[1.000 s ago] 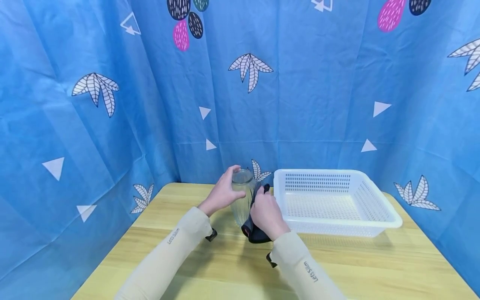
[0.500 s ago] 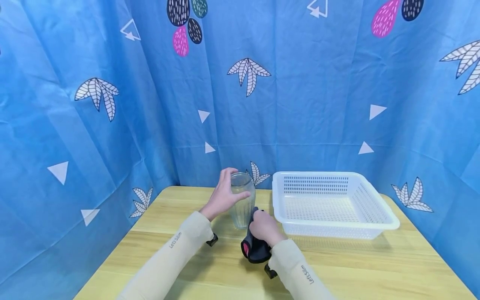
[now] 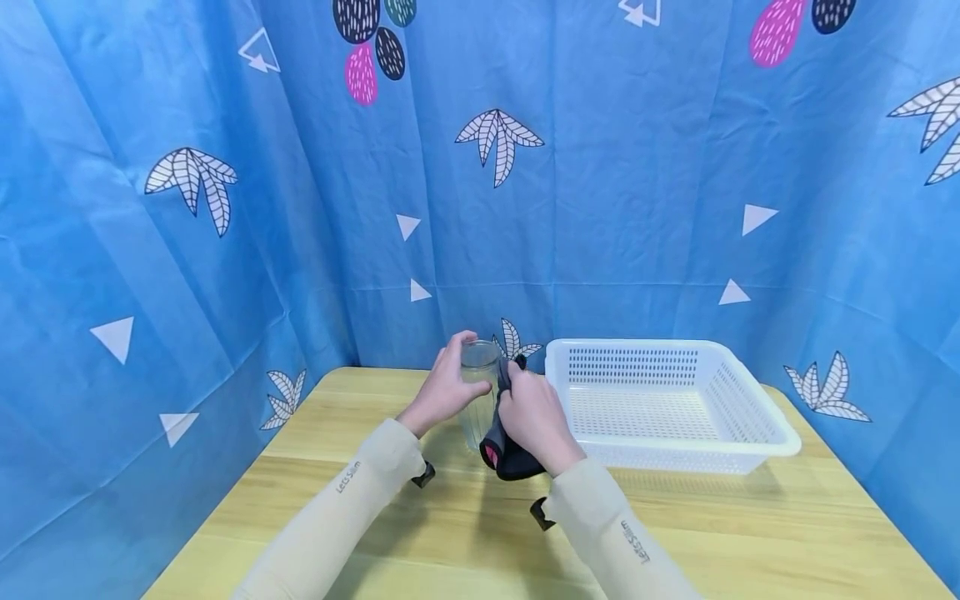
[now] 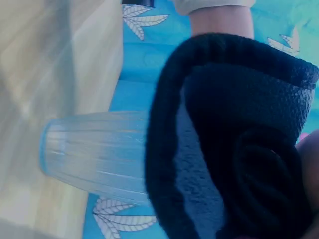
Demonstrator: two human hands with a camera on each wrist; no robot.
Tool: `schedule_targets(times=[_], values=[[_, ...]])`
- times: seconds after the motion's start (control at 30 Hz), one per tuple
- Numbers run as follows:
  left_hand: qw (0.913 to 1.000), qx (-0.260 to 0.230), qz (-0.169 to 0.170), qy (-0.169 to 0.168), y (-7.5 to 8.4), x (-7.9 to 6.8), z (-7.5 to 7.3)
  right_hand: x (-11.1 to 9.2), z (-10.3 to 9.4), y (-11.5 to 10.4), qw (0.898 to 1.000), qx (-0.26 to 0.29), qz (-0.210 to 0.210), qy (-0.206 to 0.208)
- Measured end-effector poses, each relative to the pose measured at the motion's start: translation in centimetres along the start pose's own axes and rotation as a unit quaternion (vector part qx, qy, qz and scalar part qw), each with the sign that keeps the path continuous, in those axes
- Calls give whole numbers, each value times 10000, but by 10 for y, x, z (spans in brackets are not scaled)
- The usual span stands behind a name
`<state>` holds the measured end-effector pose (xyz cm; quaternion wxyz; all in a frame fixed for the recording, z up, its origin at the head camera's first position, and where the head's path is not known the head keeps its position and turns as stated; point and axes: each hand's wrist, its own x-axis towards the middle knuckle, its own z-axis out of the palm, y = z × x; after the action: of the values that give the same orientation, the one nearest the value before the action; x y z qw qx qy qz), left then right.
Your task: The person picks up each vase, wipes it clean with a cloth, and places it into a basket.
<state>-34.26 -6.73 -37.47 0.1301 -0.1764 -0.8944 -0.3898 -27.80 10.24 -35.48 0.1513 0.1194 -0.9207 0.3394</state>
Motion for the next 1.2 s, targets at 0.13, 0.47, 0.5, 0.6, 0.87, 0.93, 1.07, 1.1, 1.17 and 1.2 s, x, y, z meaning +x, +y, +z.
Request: schedule_targets(times=[0.13,0.47,0.5,0.6,0.87,0.93,1.07,1.1,1.17,1.2], values=[[9999,-111,-54,-98,1,1,0,3,3,-1,9993,-82,-194,324],[9996,-258,-27,-92,-1,2,-1,5,43,28,9924,-644,388,-974],[9996,-256,-20,-73,-1,1,-1,3,49,32,9910,-623,423,-1107],[9999,-124,-13,-6,-2,0,1,-3,64,44,9867,-688,498,-1386],[9996,271,41,82,-3,-1,2,-9,61,44,9828,-521,730,-1617],[9996,256,100,77,-3,-1,1,-11,53,38,9844,-431,689,-1558],[9995,189,157,176,-3,-1,-1,-14,34,24,9899,-190,531,-1300],[9994,200,167,207,-3,-1,-1,-14,29,20,9911,-146,494,-1230],[9993,256,135,245,-2,-1,-3,-13,20,13,9936,-113,388,-1056],[9992,297,104,245,-2,-1,-3,-12,16,9,9946,-114,330,-982]])
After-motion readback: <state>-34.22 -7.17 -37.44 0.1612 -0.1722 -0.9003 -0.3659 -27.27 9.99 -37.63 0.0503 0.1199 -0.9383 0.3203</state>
